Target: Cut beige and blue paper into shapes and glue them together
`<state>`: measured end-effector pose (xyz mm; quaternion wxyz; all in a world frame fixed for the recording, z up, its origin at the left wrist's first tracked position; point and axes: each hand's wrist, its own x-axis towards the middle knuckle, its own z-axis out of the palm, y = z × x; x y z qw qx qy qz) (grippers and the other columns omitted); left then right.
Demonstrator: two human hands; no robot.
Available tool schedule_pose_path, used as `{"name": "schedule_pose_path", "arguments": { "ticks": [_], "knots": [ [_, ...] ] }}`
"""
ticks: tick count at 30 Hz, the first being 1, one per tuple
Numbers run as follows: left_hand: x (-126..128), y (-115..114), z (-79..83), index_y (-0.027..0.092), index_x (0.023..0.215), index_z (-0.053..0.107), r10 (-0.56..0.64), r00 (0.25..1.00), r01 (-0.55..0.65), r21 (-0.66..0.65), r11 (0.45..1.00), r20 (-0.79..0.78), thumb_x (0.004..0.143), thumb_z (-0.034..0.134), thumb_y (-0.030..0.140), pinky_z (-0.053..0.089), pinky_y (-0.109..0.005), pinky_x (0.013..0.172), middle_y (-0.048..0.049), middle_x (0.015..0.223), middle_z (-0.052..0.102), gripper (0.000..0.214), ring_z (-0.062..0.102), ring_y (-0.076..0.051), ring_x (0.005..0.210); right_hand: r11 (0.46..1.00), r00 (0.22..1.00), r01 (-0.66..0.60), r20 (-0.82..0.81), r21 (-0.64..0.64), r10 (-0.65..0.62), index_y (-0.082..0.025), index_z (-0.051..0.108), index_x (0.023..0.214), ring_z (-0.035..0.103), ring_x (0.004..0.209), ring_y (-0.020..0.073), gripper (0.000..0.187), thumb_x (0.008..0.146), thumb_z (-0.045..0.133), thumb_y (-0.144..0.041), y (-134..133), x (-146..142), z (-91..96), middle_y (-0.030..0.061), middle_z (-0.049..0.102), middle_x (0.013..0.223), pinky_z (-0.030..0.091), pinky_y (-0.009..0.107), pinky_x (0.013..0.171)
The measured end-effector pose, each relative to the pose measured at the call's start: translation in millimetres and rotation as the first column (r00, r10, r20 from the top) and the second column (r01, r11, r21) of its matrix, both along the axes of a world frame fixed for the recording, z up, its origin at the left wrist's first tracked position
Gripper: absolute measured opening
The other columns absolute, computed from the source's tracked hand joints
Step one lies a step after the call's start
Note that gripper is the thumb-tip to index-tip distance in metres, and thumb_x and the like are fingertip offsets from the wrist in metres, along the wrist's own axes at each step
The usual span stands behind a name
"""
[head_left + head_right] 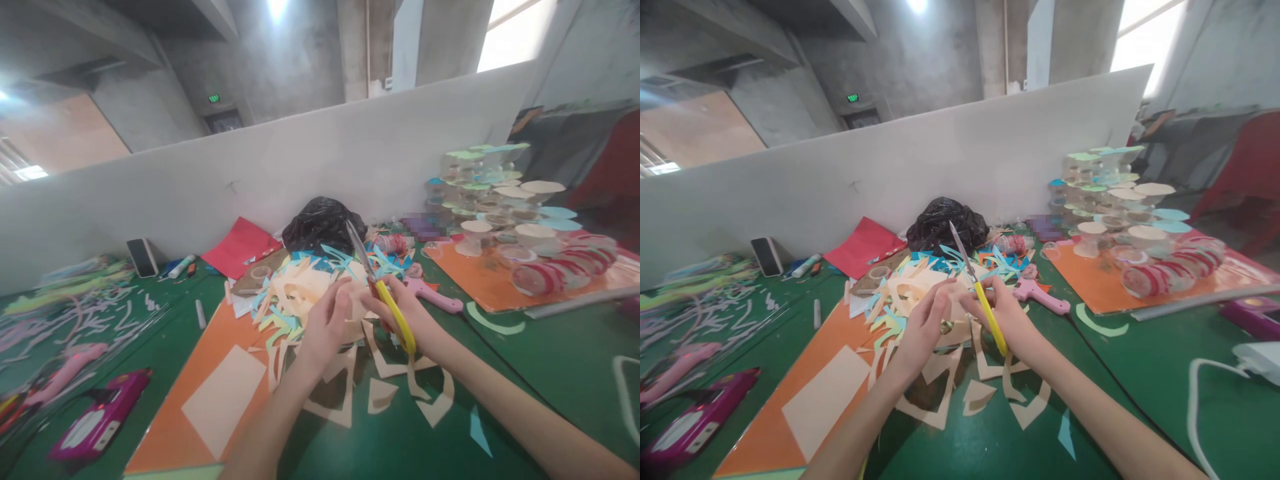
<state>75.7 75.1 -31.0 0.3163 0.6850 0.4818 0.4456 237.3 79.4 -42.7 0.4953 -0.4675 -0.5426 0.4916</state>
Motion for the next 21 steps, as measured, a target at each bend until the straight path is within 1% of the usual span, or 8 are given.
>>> {"name": "schedule_pose_path", "arguments": {
  "ticks": [3,7,12,15,18,20,21],
  "knots": [
    [-0.8,1.9,-1.3,0.018,0.121,0.061,0.000,1.000,0.001,-0.005,1.000,0.016,0.097,0.039,0.045,0.035,-0.035,0.110,-0.0071,0.132,0.063,0.042,0.052,-0.022,0.129,1.000,1.000,0.012,-0.013,0.021,-0.011,-0.024,0.042,0.083,0.040,0.040,0.0074,0.051,0.065,0.077,-0.056,0.3,-1.1,2.5,-0.0124,0.043,0.054,0.031,0.020,0.038],
    [-2.7,4.1,-3.6,0.019,0.121,0.062,-0.022,0.999,0.023,-0.018,1.000,0.049,0.097,0.039,0.044,0.035,-0.035,0.111,-0.0060,0.132,0.063,0.041,0.051,-0.021,0.129,0.999,0.999,0.031,-0.014,0.008,-0.031,-0.024,0.042,0.082,0.040,0.039,0.0071,0.053,0.062,0.078,-0.057,1.8,-1.7,2.7,-0.0124,0.044,0.053,0.030,0.020,0.038],
    [-3.4,4.2,-4.2,0.017,0.120,0.062,-0.029,0.998,0.031,-0.035,0.999,0.057,0.097,0.039,0.041,0.036,-0.036,0.110,-0.0073,0.131,0.064,0.040,0.053,-0.022,0.128,0.999,0.999,0.015,-0.029,0.031,-0.014,-0.023,0.043,0.083,0.040,0.040,0.0056,0.050,0.064,0.078,-0.054,4.6,-1.6,-1.6,-0.0113,0.048,0.059,0.030,0.019,0.038],
    [-2.3,3.9,-3.7,0.017,0.120,0.062,-0.032,0.999,0.033,-0.024,0.999,0.043,0.098,0.038,0.040,0.036,-0.037,0.111,-0.0075,0.131,0.063,0.039,0.052,-0.022,0.128,0.999,0.999,0.013,-0.036,0.038,-0.012,-0.023,0.044,0.083,0.041,0.041,0.0059,0.049,0.064,0.078,-0.054,5.6,-1.7,-3.4,-0.0114,0.048,0.057,0.032,0.019,0.038],
    [-2.8,4.3,-4.5,0.019,0.124,0.058,0.011,1.000,-0.010,0.051,0.999,-0.004,0.098,0.038,0.042,0.038,-0.038,0.109,-0.0081,0.133,0.061,0.040,0.051,-0.022,0.128,0.999,0.998,0.045,-0.035,0.014,-0.045,-0.024,0.044,0.081,0.042,0.040,0.0071,0.049,0.064,0.077,-0.055,5.9,-1.1,-1.6,-0.0117,0.046,0.052,0.031,0.019,0.038],
    [-5.8,6.0,-6.2,0.020,0.129,0.054,0.040,0.995,-0.025,0.161,0.987,-0.090,0.098,0.039,0.040,0.042,-0.039,0.104,-0.0101,0.130,0.059,0.040,0.054,-0.022,0.122,0.997,0.997,0.072,-0.025,0.001,-0.072,-0.024,0.043,0.080,0.042,0.038,0.0080,0.049,0.065,0.077,-0.056,6.9,0.7,0.2,-0.0113,0.046,0.049,0.030,0.020,0.037],
    [-8.0,7.2,-7.3,0.020,0.130,0.053,0.044,0.988,-0.010,0.224,0.975,-0.150,0.097,0.041,0.039,0.044,-0.039,0.102,-0.0111,0.128,0.058,0.040,0.056,-0.022,0.118,0.996,0.996,0.090,-0.020,0.004,-0.090,-0.024,0.043,0.080,0.041,0.038,0.0085,0.048,0.066,0.076,-0.056,7.9,2.2,1.0,-0.0113,0.046,0.047,0.029,0.020,0.036]
  ]
}}
